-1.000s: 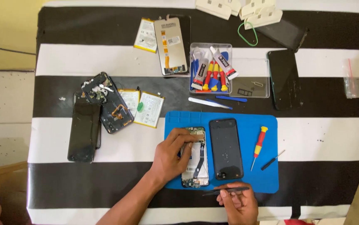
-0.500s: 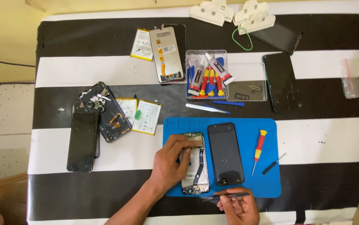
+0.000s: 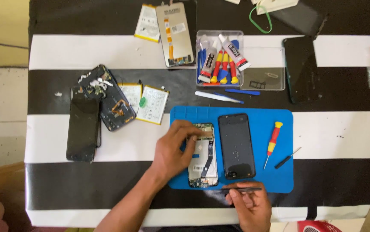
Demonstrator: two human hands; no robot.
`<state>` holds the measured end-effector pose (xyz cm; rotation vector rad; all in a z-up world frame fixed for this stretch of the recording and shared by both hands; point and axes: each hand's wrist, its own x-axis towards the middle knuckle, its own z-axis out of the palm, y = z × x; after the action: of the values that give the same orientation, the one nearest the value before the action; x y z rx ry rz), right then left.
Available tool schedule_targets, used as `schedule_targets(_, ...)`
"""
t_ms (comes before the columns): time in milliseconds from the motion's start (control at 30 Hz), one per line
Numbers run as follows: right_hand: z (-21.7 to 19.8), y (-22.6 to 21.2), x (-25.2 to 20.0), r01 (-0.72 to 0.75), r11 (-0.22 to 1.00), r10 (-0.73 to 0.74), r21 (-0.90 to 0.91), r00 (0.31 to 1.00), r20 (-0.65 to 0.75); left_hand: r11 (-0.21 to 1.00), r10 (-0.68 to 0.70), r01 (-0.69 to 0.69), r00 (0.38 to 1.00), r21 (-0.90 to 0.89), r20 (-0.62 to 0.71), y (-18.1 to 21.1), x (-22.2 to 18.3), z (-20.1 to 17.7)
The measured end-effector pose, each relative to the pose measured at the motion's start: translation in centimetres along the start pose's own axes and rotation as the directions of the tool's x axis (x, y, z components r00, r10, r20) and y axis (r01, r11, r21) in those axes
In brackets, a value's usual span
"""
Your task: Securing screws on a mobile phone motherboard and manipulating internal components using a screwdriver and tweezers.
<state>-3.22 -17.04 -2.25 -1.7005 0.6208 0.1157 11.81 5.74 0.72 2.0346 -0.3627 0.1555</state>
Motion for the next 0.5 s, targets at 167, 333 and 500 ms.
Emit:
schedule_targets(167, -0.6, -0.4, 0.0, 0.211, 0.955, -0.234, 0.209, 0.968, 0.093, 0.997, -0.034, 0.031, 0.999, 0.068, 0.036, -1.2, -0.1, -0.7)
schedule_targets(333, 0.2, -1.4, -1.7, 0.362, 0.922, -0.377, 0.137, 0.919, 0.112, 0.987, 0.082, -0.105, 0.980, 0.120, 0.179, 1.2, -1.5, -2.9)
schedule_targets(500, -0.1, 0.2, -2.0, 0.525, 0.849, -0.528, 0.066, 0.837, 0.140, 0.956, 0.128, -0.190, 0.956, 0.224, 0.264, 3.6, -6.5, -3.3)
